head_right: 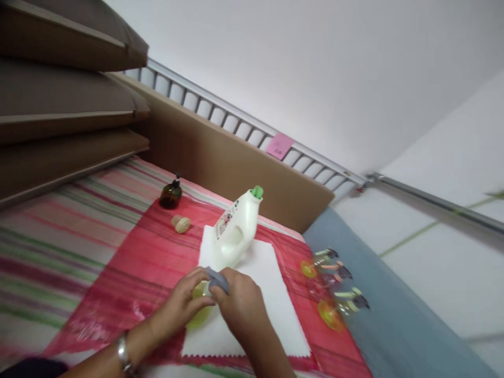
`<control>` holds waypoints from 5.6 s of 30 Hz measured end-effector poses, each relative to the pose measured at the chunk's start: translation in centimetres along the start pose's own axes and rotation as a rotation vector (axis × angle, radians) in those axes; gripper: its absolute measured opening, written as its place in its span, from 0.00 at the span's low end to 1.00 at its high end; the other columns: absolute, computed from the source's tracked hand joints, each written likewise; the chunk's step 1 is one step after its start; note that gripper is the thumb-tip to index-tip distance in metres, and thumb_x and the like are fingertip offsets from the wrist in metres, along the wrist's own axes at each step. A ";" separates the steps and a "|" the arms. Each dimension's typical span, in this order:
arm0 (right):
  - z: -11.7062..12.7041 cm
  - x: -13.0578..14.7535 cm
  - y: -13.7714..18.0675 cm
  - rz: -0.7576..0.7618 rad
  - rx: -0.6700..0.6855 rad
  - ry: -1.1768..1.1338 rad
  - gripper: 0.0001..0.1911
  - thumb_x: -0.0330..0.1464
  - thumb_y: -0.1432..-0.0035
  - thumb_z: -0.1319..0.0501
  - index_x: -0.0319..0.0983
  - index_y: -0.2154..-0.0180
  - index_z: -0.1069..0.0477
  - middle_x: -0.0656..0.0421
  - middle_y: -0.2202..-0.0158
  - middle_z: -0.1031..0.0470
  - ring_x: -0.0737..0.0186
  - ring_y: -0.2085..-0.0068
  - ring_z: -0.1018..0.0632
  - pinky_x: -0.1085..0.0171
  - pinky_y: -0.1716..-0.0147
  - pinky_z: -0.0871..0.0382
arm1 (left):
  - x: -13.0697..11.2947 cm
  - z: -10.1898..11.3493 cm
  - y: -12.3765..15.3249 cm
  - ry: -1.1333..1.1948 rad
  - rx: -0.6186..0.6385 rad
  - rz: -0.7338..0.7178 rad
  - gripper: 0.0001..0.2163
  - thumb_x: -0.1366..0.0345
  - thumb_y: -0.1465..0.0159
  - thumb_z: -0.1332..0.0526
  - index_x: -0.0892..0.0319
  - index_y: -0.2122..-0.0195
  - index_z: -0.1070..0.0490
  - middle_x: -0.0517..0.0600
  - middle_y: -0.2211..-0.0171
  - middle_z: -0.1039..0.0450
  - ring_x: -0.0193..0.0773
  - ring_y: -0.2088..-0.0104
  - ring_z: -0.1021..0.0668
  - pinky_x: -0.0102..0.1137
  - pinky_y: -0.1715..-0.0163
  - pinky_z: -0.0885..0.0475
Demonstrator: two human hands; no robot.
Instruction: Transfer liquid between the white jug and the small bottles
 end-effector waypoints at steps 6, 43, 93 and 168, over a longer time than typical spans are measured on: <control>0.4 0.7 0.5 0.040 -0.073 0.085 0.06 0.36 0.49 0.43 0.42 0.71 0.30 0.62 0.73 0.24 0.64 0.71 0.27 0.68 0.75 0.45 | 1.6 0.6 -0.3 0.023 0.043 0.086 0.19 0.56 0.48 0.33 0.51 0.54 0.29 0.51 0.52 0.27 0.50 0.49 0.28 0.43 0.46 0.35; 0.1 1.0 0.9 0.056 -0.115 0.113 0.08 0.39 0.50 0.43 0.43 0.71 0.30 0.61 0.71 0.22 0.62 0.73 0.25 0.66 0.79 0.51 | 1.3 0.9 -0.8 0.270 0.227 0.268 0.16 0.57 0.47 0.36 0.54 0.58 0.27 0.49 0.60 0.22 0.49 0.59 0.22 0.38 0.58 0.26; 2.9 -3.5 -1.4 0.544 0.058 0.303 0.10 0.28 0.44 0.45 0.44 0.62 0.29 0.57 0.47 0.29 0.60 0.55 0.25 0.61 0.58 0.35 | 2.3 1.8 -0.4 0.096 0.187 0.266 0.39 0.67 0.60 0.27 0.56 0.45 0.38 0.55 0.46 0.35 0.49 0.44 0.34 0.42 0.43 0.41; 11.7 -42.9 9.9 -0.493 -0.329 0.398 0.18 0.30 0.48 0.41 0.40 0.53 0.32 0.50 0.56 0.25 0.54 0.55 0.24 0.55 0.54 0.31 | 7.0 1.6 0.2 -0.248 0.159 0.269 0.21 0.51 0.41 0.42 0.55 0.50 0.31 0.53 0.49 0.27 0.48 0.48 0.27 0.43 0.46 0.33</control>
Point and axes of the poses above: each hand's wrist, its own y-axis away from the middle knuckle, its own z-axis out of the back of the hand, x = y × z, the point moved 1 cm from there along -y, towards the middle knuckle
